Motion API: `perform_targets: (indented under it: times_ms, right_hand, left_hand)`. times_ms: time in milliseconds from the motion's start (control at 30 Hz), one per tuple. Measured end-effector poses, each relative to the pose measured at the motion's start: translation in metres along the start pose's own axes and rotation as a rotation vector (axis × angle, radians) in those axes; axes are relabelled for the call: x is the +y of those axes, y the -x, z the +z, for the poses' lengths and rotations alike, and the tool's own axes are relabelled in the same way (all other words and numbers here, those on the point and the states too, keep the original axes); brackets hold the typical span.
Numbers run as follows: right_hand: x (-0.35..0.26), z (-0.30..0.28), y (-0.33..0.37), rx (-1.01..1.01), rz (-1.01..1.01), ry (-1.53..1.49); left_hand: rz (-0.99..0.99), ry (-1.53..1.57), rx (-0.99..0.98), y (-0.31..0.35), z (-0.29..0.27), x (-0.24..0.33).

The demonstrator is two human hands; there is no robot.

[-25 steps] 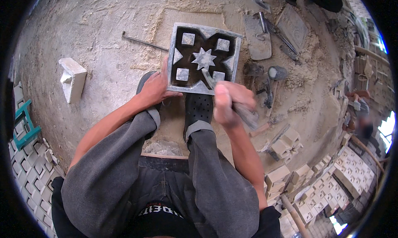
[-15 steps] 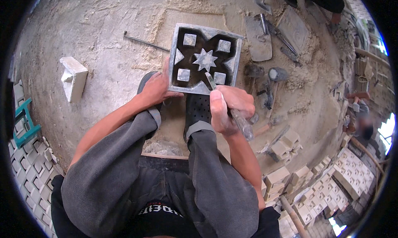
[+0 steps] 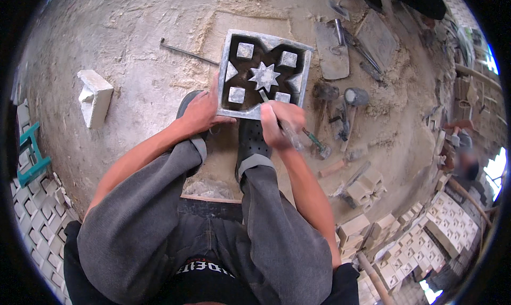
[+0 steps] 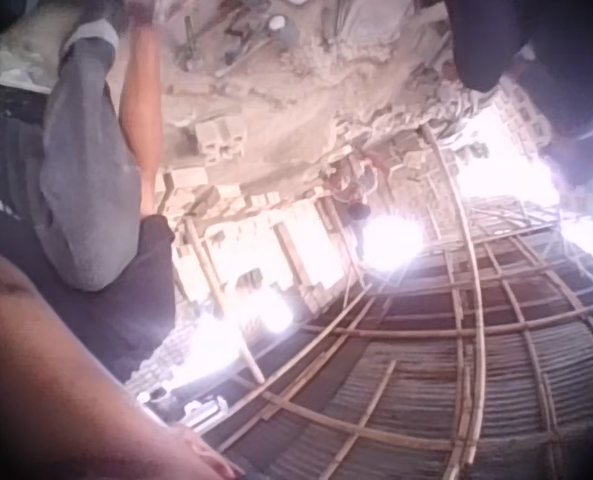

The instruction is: The person uses a metal scraper to clean the interior surfaces and corners of a geometric star-shaped mold. They then use a brush to sweep away the accumulated dust from inside the mold, handling the items one at a time on the workshop floor.

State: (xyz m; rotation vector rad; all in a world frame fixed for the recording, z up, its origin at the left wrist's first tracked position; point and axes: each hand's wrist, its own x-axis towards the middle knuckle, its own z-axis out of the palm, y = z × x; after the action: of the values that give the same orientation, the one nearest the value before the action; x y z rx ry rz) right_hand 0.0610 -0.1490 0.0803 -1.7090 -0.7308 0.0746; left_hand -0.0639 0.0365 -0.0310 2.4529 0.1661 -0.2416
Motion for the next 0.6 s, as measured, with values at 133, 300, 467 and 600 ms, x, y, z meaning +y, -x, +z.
perform_targets:
  times_ms: [133, 300, 467, 600]
  right_hand:
    - [-0.001, -0.007, -0.017, -0.108, 0.132, 0.011]
    - [-0.023, -0.01, -0.016, -0.018, 0.129, -0.161]
    - [0.019, -0.008, -0.013, -0.089, 0.117, -0.09]
    - [-0.007, -0.012, -0.016, -0.009, 0.169, -0.117]
  left_hand:
    - [-0.017, 0.005, -0.036, -0.004, -0.003, 0.002]
    - [-0.022, -0.039, -0.017, 0.001, -0.004, 0.0]
    - [-0.031, 0.007, -0.056, -0.002, -0.005, 0.004]
    - [-0.028, -0.015, -0.027, 0.002, -0.009, 0.004]
